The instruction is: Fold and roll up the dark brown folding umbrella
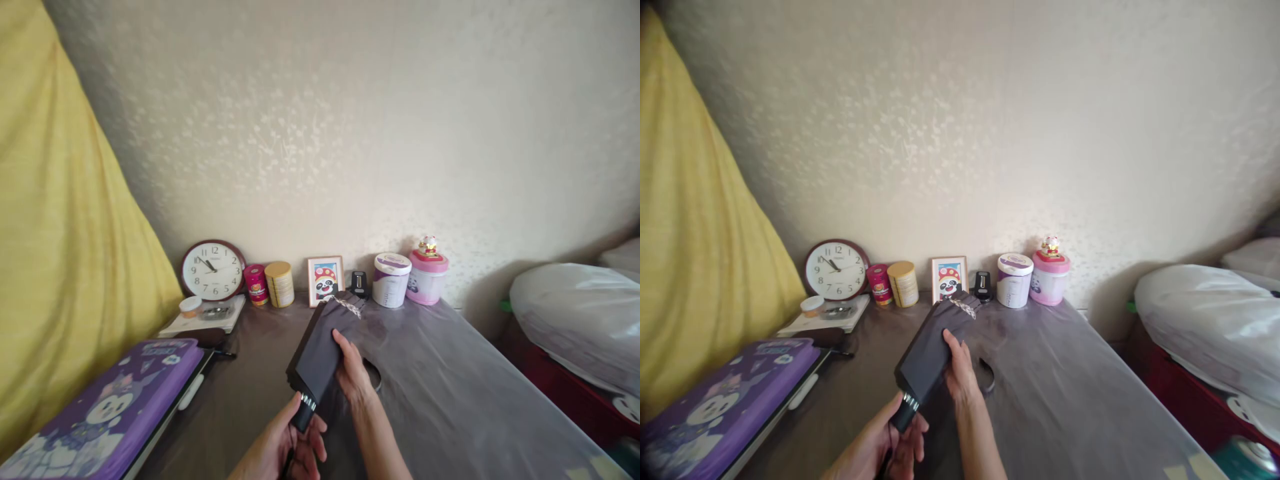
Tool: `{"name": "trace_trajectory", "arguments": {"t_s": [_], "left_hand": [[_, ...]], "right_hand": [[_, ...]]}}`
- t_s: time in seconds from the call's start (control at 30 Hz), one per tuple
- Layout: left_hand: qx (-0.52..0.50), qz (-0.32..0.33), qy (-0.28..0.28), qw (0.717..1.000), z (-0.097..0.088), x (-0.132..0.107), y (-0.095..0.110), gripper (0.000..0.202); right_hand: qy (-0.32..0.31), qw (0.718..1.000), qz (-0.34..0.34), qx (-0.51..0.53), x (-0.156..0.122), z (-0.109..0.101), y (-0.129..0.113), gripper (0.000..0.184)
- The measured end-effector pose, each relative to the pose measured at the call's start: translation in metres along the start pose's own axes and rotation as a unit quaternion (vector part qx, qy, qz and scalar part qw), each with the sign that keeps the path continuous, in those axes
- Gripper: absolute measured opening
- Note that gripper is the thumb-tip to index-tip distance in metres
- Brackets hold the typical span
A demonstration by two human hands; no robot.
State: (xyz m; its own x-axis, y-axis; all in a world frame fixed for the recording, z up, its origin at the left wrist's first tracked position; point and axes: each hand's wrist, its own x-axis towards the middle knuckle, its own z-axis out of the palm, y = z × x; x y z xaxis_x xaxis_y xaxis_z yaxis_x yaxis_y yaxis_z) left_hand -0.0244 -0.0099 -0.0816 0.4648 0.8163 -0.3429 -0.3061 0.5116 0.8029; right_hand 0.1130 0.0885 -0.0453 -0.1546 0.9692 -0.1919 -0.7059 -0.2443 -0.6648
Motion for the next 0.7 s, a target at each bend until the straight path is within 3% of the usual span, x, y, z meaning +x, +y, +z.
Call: {"name": "trace_trajectory", "arguments": {"t_s": [0.1, 0.23, 0.33, 0.43, 0.57, 0.7], "left_hand": [[-0.083, 0.040, -0.088, 0.992, 0.008, 0.009, -0.003, 0.054], [-0.170, 0.046, -0.147, 0.973, 0.018, 0.019, -0.002, 0.035], [-0.165, 0.041, -0.154, 0.973, 0.023, 0.020, -0.001, 0.025], [-0.109, 0.054, -0.105, 0.987, 0.027, 0.015, -0.002, 0.023], [-0.014, 0.052, 0.002, 0.999, 0.033, 0.009, -0.006, 0.028], [0.172, 0.044, 0.114, 0.977, 0.034, 0.011, -0.017, 0.017]], "right_hand": [[-0.010, 1.000, 0.025, 0.001, -0.002, -0.009, -0.003, 0.032], [-0.019, 0.998, 0.055, -0.012, -0.006, -0.014, -0.003, 0.034], [-0.010, 0.998, 0.056, -0.022, -0.008, -0.015, -0.002, 0.035], [-0.015, 0.998, 0.040, -0.045, -0.008, -0.017, 0.000, 0.037], [-0.018, 0.995, 0.017, -0.099, -0.009, -0.017, 0.002, 0.039], [0.001, 0.991, -0.002, -0.133, -0.012, -0.014, 0.001, 0.042]]}}
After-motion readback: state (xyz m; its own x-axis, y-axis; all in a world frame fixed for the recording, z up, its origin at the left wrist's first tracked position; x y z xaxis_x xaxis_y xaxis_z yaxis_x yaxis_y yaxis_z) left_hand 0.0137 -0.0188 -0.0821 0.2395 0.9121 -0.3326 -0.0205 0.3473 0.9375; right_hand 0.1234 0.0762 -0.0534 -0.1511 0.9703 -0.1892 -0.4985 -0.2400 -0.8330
